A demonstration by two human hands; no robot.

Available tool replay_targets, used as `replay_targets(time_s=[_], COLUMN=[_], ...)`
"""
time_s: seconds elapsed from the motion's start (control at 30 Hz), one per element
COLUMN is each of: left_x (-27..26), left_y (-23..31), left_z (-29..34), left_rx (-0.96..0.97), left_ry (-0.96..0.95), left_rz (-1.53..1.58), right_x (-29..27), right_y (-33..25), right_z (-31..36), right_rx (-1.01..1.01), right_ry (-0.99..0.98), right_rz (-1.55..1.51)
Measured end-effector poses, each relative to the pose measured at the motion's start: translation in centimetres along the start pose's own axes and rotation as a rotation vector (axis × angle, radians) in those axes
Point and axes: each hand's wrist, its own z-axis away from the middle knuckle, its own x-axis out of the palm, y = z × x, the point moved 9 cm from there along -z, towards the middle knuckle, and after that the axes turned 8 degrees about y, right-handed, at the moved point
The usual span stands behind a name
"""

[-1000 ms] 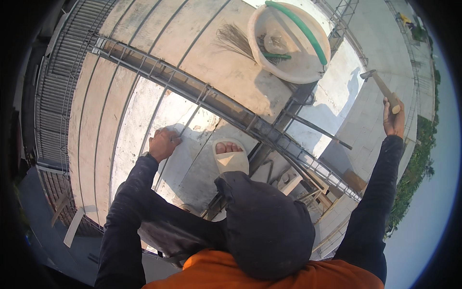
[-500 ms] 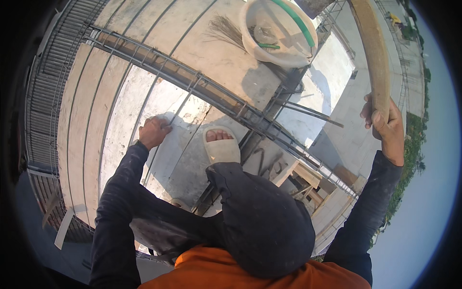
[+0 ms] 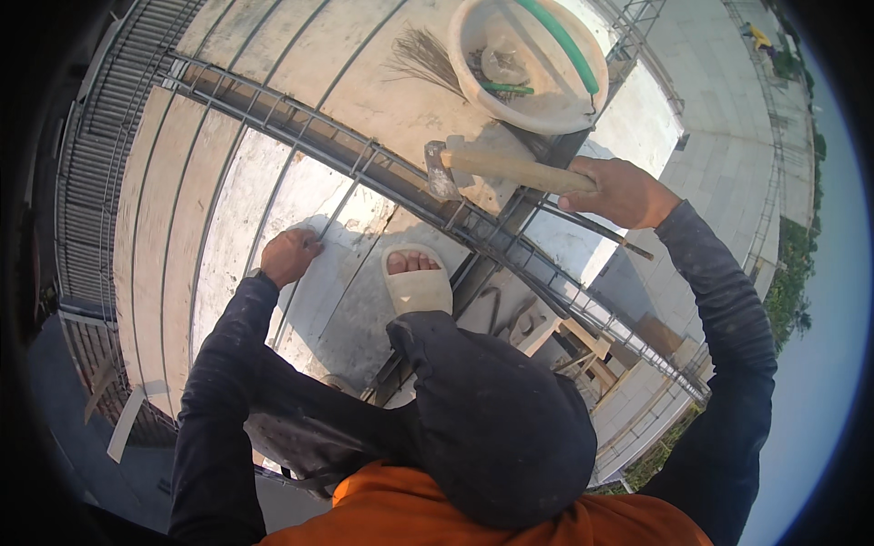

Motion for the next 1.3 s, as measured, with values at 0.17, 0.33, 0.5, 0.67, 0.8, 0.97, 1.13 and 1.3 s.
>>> replay_targets(time_s=[0.17,0.33,0.5,0.67,0.8,0.97,1.13,1.3], left_x=[-0.1,-0.5,-0.7,-0.5,-0.8,-0.6,-0.5,-0.1], left_y=[0.0,0.1,0.8,0.8,1.2,0.9,0.5,1.2], left_z=[-0.1,0.0,0.1,0.2,0.3,0.5,1.2,1.8], left_rx=[-0.027,-0.062,0.009,0.029,0.062,0.023,-0.018,0.05], left_ry=[-0.059,-0.048,-0.01,-0.007,0.028,-0.013,0.049,0.173], left_rz=[0.04,0.02,0.055,0.06,0.069,0.041,0.059,0.039], right_x=[1.5,3.5,5.1,7.0,9.3,9.9,11.3,11.4], right_y=[3.4,6.3,7.9,7.2,7.8,8.1,9.9,9.5], right_z=[-2.5,-5.7,-7.9,-9.8,-11.3,-13.2,-13.9,-14.5], right_rx=[-0.032,0.008,0.017,-0.066,-0.045,-0.107,0.147,0.022], right_ry=[-0.014,-0.011,-0.015,0.128,0.129,0.051,-0.189,-0.099], right_rz=[0.051,-0.01,-0.076,0.088,0.148,0.122,-0.011,-0.025])
